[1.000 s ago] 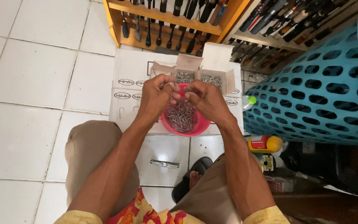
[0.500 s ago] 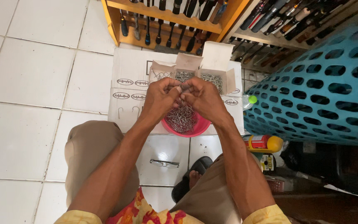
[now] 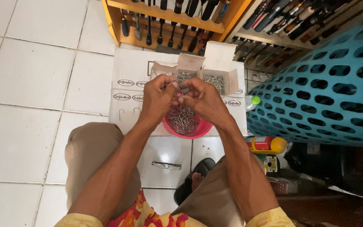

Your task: The person sits on the floor and sorts metal hooks from a pink bowl into a cardboard box with compartments. They pick up hooks by hand, separate them, and place them into the box.

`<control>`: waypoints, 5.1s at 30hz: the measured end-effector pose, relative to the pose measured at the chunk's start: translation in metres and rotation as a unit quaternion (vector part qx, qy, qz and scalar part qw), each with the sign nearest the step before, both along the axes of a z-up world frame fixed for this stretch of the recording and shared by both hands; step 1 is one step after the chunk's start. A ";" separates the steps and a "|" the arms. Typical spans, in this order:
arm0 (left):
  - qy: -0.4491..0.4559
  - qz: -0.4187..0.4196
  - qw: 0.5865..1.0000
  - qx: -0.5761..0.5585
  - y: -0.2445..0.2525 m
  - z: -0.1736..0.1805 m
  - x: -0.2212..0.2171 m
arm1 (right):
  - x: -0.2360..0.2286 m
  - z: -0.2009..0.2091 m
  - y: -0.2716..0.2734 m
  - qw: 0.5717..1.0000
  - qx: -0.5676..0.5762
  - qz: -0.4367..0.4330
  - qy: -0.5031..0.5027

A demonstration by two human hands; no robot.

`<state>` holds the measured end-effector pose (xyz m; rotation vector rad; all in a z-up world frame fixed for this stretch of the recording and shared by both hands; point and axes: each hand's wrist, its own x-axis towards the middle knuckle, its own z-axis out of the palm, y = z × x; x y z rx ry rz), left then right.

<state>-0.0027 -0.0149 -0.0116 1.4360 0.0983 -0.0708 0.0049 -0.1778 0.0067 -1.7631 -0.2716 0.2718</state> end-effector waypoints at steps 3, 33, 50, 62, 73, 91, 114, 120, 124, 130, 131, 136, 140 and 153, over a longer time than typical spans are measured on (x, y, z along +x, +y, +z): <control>-0.002 0.012 1.000 0.000 -0.001 -0.004 0.002 | 0.002 -0.005 -0.002 1.000 -0.010 0.003 -0.007; 0.028 0.013 1.000 -0.003 -0.006 -0.019 0.005 | -0.001 0.014 -0.001 0.983 -0.175 0.008 -0.063; 0.016 0.033 0.999 -0.037 -0.007 -0.005 0.004 | 0.001 0.009 0.002 0.981 -0.158 -0.017 -0.110; 0.014 0.036 0.998 -0.050 -0.006 -0.004 0.003 | 0.005 0.005 0.002 0.998 -0.040 -0.013 -0.050; 0.026 0.031 0.998 -0.052 -0.004 -0.001 0.004 | 0.001 0.006 0.004 0.999 -0.041 -0.010 -0.034; -0.020 0.028 0.998 -0.043 -0.006 -0.009 0.000 | -0.008 0.001 -0.005 0.999 -0.034 -0.017 -0.007; -0.083 0.025 0.992 -0.090 -0.002 0.000 -0.014 | -0.030 -0.001 0.000 0.996 0.006 -0.091 0.003; -0.088 0.017 0.993 -0.082 0.002 0.001 -0.017 | -0.038 0.010 -0.001 0.995 -0.015 -0.100 0.001; -0.082 0.023 0.993 -0.087 0.001 -0.008 -0.017 | -0.042 0.020 0.000 0.992 -0.069 -0.102 -0.008; -0.115 0.029 0.992 -0.050 0.002 -0.006 -0.017 | -0.049 0.027 -0.001 0.985 -0.120 -0.119 -0.036; -0.119 0.016 0.992 -0.045 0.002 -0.004 -0.018 | -0.051 0.032 0.000 0.983 -0.130 -0.121 -0.037; -0.138 -0.019 0.990 -0.036 -0.001 0.000 -0.026 | -0.062 0.045 0.003 0.981 -0.150 -0.124 -0.027; -0.157 -0.029 0.986 -0.040 -0.010 -0.007 -0.024 | -0.061 0.041 -0.002 0.975 -0.194 -0.107 -0.034; -0.204 0.002 0.975 0.084 -0.021 -0.034 -0.016 | -0.063 0.042 -0.002 0.948 -0.306 -0.067 -0.052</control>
